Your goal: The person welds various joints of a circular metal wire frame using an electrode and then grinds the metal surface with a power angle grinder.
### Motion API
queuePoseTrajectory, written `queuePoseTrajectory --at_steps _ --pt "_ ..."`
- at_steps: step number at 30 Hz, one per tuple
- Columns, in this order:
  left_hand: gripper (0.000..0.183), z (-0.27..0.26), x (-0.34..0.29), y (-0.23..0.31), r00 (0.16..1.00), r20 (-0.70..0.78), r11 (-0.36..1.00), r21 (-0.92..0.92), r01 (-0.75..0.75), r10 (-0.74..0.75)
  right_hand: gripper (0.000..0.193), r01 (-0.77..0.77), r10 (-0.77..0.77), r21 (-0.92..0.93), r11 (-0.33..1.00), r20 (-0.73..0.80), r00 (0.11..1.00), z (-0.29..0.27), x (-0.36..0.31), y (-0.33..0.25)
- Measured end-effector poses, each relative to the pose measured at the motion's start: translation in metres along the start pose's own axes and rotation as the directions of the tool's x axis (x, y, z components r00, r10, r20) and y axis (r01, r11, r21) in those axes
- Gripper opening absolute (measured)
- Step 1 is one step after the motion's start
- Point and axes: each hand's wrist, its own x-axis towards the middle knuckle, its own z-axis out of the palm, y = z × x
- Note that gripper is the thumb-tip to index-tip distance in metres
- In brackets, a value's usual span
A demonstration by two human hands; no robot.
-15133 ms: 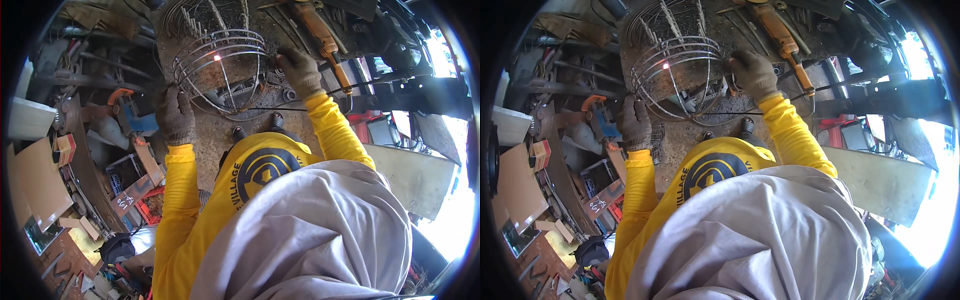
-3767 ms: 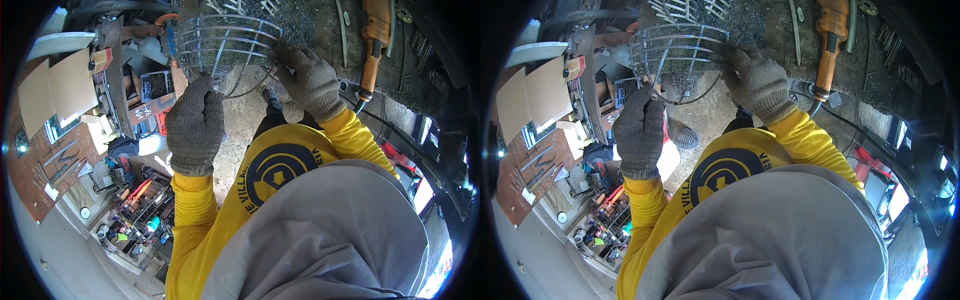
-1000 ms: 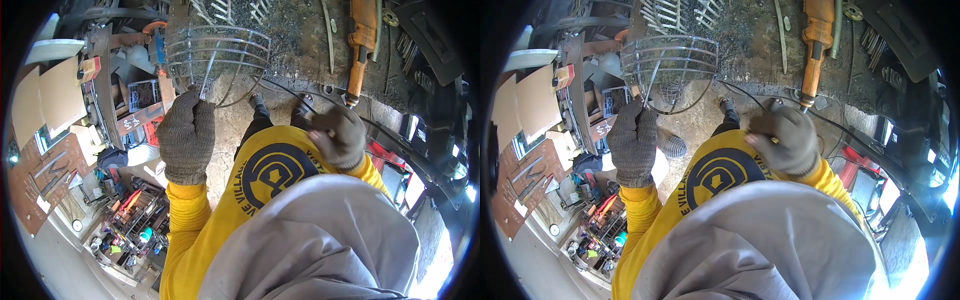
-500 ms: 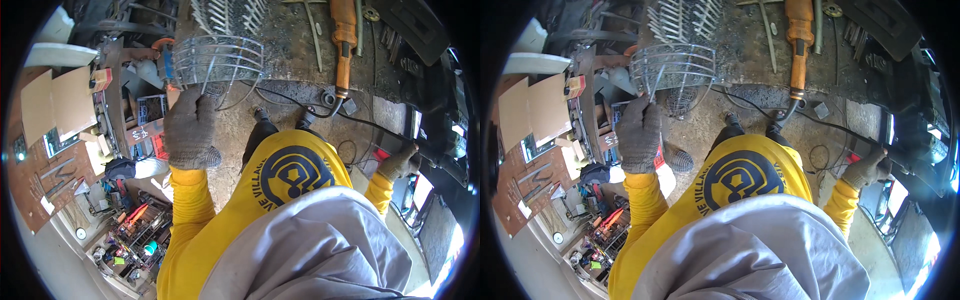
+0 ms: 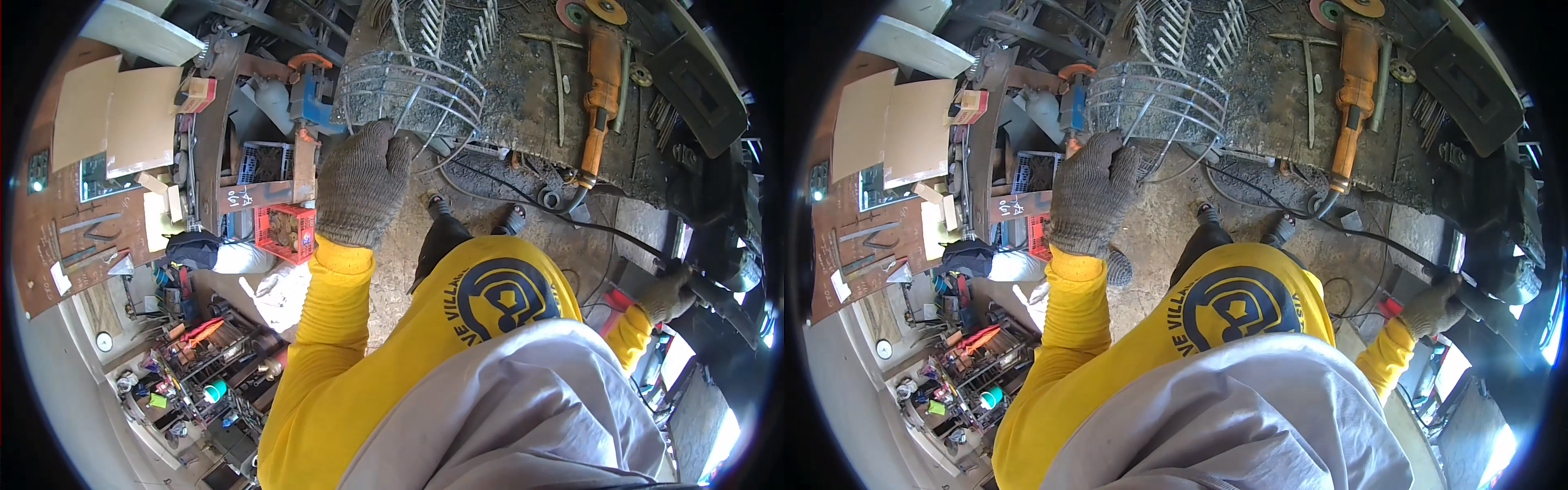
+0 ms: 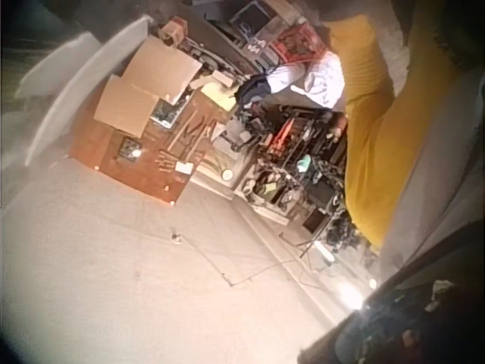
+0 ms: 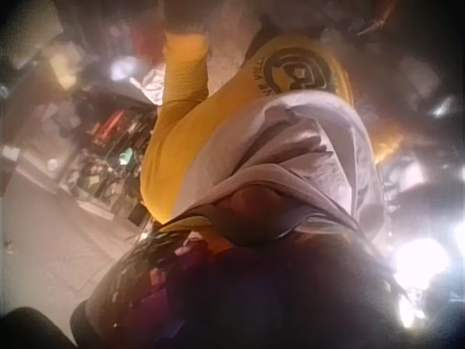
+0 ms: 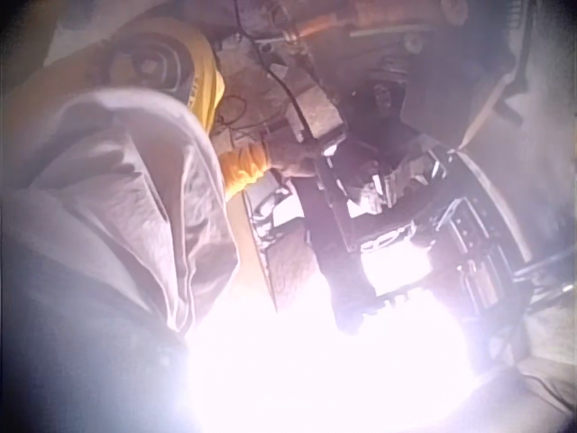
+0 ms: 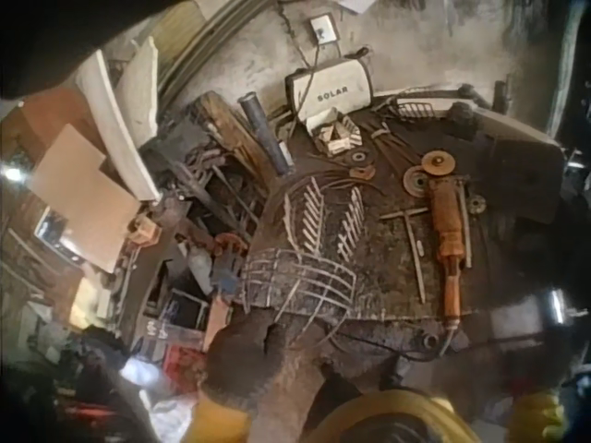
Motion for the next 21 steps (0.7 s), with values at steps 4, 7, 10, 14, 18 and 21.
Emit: queuePoseTrajectory --at_steps 4,7,10,14,18,21 --pt "0.020 0.001 -0.005 -0.005 0.995 -0.084 0.997 -0.044 -0.058 0.054 0.036 0.151 -0.157 0.193 0.970 0.017 0.987 -0.021 0.020 -0.025" --pt "0.022 -0.003 -0.001 -0.001 1.000 -0.021 1.000 -0.006 -0.018 0.018 0.030 0.553 -0.565 0.169 0.816 0.033 0.824 -0.044 0.042 -0.027" --pt "0.023 -0.008 0.002 -0.002 0.997 0.083 1.000 0.016 0.000 -0.002 0.025 0.554 -0.627 0.341 0.759 0.154 0.764 -0.060 0.042 -0.054" --pt "0.024 0.004 0.002 -0.010 0.998 0.006 0.998 -0.019 -0.065 0.065 0.040 0.049 -0.376 0.587 0.808 0.450 0.810 -0.036 -0.017 -0.111" --pt "0.023 0.005 0.000 -0.006 0.998 -0.007 0.997 -0.053 -0.056 0.056 0.045 -0.348 -0.175 0.614 0.709 0.630 0.756 -0.009 -0.064 -0.143" --pt "0.024 0.003 0.002 -0.007 0.999 0.015 0.997 -0.053 -0.047 0.048 0.040 -0.386 -0.103 0.570 0.726 0.645 0.758 0.015 -0.086 -0.156"
